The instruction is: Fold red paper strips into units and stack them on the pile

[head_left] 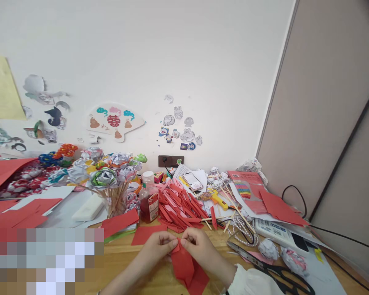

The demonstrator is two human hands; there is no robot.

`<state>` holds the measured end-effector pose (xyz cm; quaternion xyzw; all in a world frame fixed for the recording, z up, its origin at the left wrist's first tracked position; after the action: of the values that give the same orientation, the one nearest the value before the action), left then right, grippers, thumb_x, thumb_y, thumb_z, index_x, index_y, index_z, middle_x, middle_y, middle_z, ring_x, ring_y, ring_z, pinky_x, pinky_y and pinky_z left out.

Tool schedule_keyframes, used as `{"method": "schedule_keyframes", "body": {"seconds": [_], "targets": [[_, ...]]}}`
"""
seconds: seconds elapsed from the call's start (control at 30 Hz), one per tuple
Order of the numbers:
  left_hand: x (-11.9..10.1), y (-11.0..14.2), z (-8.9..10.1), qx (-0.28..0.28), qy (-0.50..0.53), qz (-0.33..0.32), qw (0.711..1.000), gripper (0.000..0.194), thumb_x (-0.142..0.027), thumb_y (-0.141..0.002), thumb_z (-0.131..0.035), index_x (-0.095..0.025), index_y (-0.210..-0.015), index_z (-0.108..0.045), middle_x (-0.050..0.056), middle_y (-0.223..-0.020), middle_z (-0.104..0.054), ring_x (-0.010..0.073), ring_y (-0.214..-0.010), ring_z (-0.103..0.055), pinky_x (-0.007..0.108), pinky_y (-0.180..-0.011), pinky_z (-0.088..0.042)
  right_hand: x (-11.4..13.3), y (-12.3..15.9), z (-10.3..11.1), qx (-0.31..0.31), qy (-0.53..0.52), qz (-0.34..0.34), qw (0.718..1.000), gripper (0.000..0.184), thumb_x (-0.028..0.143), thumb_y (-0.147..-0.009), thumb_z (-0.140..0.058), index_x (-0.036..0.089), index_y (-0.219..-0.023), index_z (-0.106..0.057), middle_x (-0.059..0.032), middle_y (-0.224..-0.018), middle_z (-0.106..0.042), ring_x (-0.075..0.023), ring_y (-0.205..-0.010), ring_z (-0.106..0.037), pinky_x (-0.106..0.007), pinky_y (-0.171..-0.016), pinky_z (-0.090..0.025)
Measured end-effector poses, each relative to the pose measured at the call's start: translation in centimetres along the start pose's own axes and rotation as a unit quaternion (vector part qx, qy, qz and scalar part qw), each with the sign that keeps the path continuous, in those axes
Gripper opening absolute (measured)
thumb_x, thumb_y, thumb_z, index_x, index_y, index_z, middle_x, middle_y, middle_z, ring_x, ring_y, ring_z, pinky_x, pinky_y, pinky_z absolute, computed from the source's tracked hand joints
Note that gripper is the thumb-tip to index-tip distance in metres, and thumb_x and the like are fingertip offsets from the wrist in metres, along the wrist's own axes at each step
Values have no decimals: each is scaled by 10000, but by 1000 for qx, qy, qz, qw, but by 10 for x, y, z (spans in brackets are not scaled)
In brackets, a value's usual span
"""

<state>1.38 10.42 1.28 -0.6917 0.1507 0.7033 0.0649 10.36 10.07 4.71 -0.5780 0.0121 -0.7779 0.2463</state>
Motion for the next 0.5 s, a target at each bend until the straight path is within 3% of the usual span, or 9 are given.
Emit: {"method": "schedule_keyframes", "body": {"seconds": [0.23, 0.5], "targets": [[-13, 2, 0, -10, -62, -33, 997, 352, -457, -516, -659, -120, -520, -558, -43, -436, -494, 78, -435, -408, 202, -463, -300, 0, -1, -2, 22, 1, 12, 1000, 99, 156, -722, -464, 148, -632, -506, 40, -579, -433, -89, -554, -400, -184, -516, -304], [-23, 6, 3, -64, -169, -99, 979, 196, -296, -646, -537, -153, -515, -507, -47, -485, -464, 106, -503, -415, 196, -486, -302, -2, 0, -1, 8, 39, 1, 999, 145, 195, -739, -468, 151, -601, -482, 57, -532, -366, -79, -509, -342, -185, -462, -240]]}}
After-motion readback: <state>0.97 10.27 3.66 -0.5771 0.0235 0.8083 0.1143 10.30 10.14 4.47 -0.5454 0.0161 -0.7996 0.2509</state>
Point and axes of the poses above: each hand's wrist, its own y-axis away from the middle knuckle, its own z-axis out of the back of the hand, x = y × z, the point moved 10 cm from there along -y, towards the middle knuckle
